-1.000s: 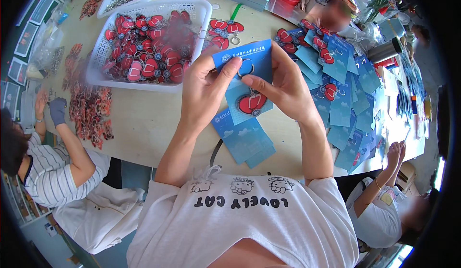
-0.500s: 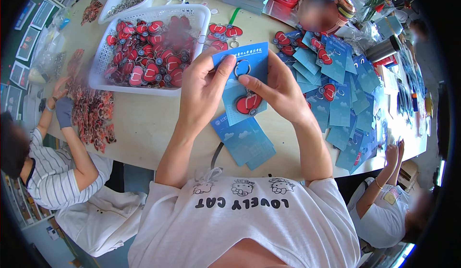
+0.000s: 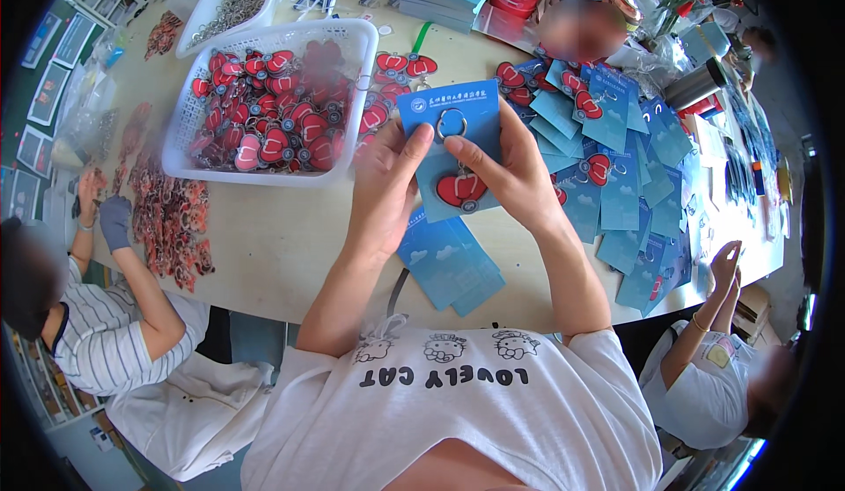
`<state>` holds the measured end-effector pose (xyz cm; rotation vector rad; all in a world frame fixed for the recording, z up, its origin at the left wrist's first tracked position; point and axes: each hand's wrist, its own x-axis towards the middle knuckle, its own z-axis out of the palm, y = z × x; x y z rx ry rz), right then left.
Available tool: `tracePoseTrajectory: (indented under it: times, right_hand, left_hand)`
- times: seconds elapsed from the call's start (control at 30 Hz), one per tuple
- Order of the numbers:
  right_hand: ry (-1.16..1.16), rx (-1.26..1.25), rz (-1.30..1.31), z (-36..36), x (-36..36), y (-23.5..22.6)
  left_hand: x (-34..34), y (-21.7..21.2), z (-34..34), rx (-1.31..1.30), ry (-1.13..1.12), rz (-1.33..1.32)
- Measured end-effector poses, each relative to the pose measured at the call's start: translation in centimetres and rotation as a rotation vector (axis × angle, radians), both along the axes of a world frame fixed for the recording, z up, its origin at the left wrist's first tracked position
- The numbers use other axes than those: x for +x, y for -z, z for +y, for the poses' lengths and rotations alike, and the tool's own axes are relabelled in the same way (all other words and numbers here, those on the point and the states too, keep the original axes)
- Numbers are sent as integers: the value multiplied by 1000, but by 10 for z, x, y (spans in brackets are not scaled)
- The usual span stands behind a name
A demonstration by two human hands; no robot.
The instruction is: The person assembles heart-shaped keychains by inserting the metal ring of a red keychain through a hole in a blue paper card. They then place the assembled unit onto a growing pile on the table. The process is repeated continuously with items from a nearby basket.
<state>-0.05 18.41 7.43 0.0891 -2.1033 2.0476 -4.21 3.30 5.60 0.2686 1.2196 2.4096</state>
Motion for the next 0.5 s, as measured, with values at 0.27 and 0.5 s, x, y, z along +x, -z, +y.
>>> tracePoseTrajectory:
  times: [0.27,0.5]
  right_hand:
    - [-13,-28,-37,-4,2,0]
    - [-14,-56,-174,-3,2,-8]
  left_hand:
    - [11,0,5,81,-20,-43]
    - [12,3,6,105,-42,-94]
